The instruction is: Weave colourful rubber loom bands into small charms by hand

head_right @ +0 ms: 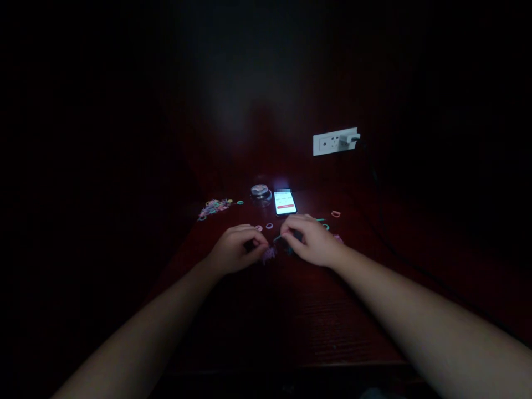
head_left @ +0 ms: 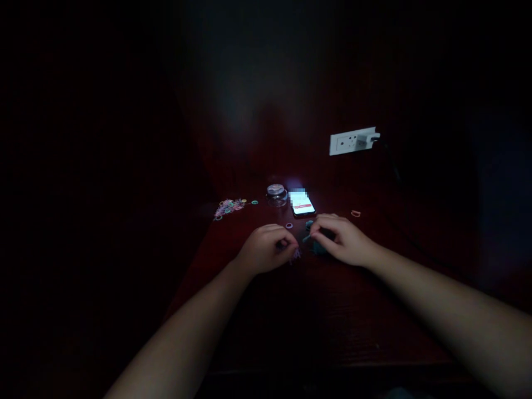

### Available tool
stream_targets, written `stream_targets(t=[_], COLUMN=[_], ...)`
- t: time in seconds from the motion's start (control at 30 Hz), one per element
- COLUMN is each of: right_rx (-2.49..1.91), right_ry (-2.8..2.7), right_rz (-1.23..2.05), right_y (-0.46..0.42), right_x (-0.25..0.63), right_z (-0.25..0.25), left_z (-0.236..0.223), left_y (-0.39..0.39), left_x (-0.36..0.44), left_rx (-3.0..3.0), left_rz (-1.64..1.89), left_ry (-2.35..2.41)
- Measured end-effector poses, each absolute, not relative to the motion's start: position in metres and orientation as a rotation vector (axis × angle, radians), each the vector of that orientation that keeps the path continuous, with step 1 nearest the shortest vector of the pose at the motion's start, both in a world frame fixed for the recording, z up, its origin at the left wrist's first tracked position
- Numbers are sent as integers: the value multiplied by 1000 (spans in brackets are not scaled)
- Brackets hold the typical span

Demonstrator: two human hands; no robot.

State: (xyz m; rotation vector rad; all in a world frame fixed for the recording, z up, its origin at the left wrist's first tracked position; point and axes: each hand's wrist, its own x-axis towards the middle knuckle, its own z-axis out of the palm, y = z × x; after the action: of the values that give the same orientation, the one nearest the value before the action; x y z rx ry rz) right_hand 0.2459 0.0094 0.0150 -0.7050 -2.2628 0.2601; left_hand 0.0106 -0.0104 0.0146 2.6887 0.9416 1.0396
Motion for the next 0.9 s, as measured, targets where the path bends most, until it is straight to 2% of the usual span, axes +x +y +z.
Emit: stream_targets(t=[0.23,0.9], right_rx=[-916,-848], right_ry=[-2418,-2594], right_rz=[102,213], right_y=[32,43], right_x=[269,272], right_z=[17,2], left_z=[14,15], left_y=[-9,-8], left_x=[8,8], left_rx=[2677,2691], left_rz=[1055,1045], left_ry=[970,1013])
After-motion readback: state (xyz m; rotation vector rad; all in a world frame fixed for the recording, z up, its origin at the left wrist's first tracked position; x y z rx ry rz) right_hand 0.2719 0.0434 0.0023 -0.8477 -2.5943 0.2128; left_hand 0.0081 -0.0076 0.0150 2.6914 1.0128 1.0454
